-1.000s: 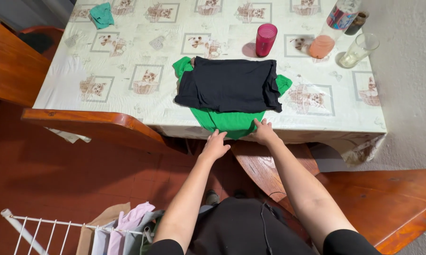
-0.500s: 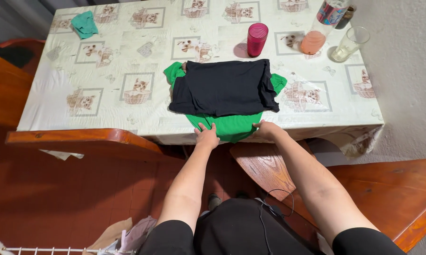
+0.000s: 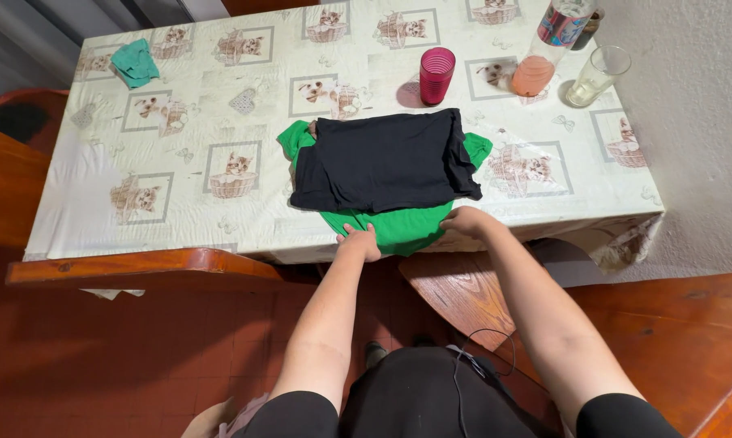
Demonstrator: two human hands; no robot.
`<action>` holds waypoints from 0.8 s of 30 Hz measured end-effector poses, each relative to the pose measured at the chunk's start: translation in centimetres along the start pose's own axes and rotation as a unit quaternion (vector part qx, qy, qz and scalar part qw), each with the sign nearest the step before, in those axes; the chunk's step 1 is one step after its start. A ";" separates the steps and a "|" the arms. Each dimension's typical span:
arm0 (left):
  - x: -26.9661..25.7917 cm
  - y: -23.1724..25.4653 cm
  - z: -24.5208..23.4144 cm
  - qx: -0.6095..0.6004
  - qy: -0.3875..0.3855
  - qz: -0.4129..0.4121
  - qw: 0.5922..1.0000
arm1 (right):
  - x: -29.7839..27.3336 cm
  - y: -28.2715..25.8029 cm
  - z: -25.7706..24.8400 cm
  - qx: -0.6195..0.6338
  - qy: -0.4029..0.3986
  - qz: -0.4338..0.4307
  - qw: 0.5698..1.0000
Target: The person is hanging clothes on a laundry drying rack.
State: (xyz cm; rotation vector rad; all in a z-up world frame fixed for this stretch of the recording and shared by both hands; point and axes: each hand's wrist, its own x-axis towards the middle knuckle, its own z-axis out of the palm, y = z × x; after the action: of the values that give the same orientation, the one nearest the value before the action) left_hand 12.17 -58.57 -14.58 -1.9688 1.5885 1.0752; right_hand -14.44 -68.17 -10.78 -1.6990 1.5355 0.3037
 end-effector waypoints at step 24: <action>-0.7 0.2 -0.3 -0.027 -0.005 0.008 1.000 | 6.2 1.4 -2.7 0.201 0.191 -0.062 0.959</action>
State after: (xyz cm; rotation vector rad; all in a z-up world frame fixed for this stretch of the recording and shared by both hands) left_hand 12.02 -58.43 -13.80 -1.9846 1.5884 1.1447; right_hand -15.11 -74.41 -13.66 -1.5695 1.6145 -0.4031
